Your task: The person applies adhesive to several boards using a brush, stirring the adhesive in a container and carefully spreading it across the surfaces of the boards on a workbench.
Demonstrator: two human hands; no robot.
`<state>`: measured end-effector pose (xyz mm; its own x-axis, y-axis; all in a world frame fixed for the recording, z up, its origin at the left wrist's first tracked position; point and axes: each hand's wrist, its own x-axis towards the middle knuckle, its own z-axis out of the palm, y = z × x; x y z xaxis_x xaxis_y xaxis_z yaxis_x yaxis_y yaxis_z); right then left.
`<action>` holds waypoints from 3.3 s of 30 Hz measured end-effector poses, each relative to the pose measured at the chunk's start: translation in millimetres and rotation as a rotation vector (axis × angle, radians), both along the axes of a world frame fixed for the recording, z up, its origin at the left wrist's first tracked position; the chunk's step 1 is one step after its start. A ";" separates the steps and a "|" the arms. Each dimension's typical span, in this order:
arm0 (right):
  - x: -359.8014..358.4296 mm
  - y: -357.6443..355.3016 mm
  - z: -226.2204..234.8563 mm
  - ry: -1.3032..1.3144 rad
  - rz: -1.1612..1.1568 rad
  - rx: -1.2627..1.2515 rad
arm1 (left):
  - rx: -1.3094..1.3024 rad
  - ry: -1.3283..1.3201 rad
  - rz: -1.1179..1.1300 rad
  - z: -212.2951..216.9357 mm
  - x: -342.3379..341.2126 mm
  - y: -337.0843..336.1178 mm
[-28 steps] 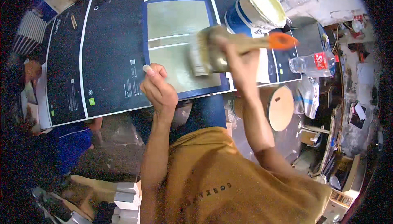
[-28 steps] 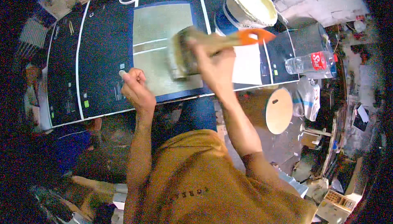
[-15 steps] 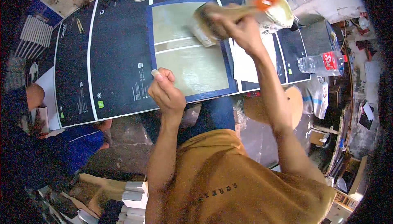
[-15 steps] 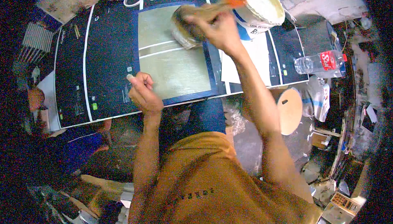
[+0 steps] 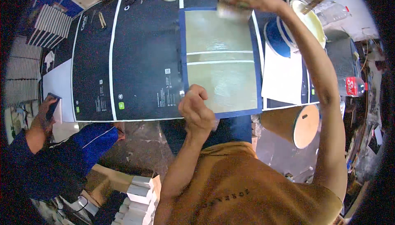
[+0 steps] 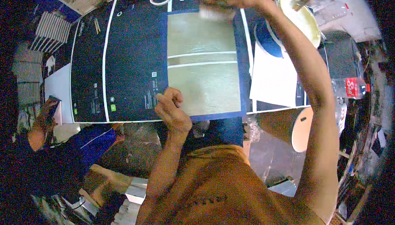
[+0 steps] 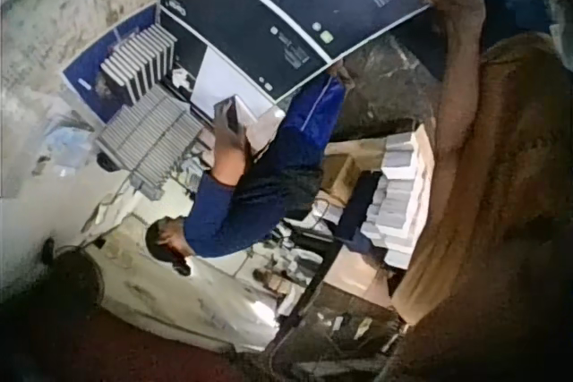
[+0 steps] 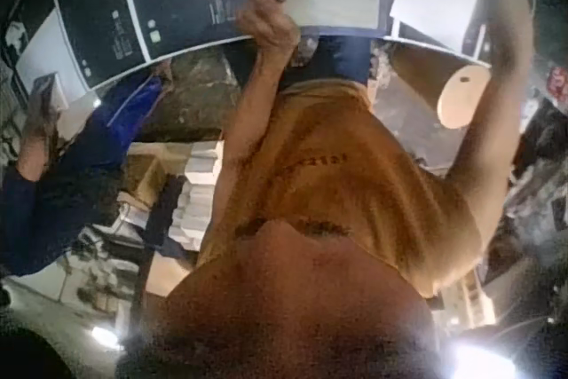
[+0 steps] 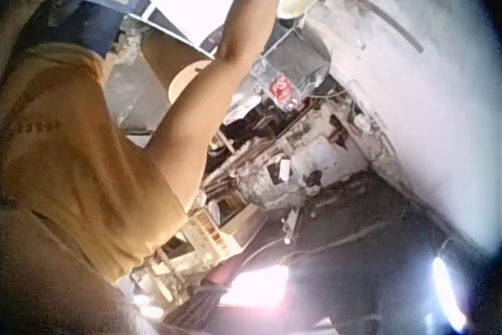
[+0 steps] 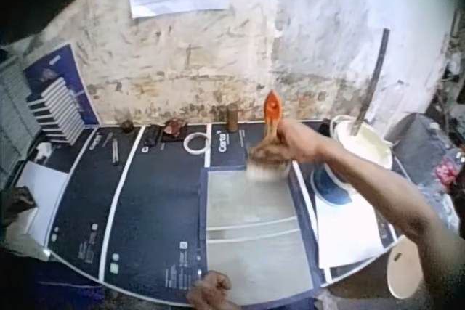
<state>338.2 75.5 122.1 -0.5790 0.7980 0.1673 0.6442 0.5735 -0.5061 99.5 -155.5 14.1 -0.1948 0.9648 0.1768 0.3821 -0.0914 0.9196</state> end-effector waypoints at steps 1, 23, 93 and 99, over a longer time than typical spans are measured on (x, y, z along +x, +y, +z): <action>-5.6 6.9 6.6 -0.047 -0.059 0.025 | 0.035 -0.030 -0.011 0.6 -0.5 -0.1; -75.0 -135.8 -19.0 -0.096 0.203 0.314 | -0.101 0.327 -0.794 80.8 -25.4 254.7; -124.0 -265.6 -20.9 -0.065 -0.023 0.483 | -0.474 1.056 -0.829 82.4 46.7 265.3; -120.1 -240.9 -40.2 -0.078 -0.046 0.327 | -0.380 0.916 -0.830 69.2 43.5 261.3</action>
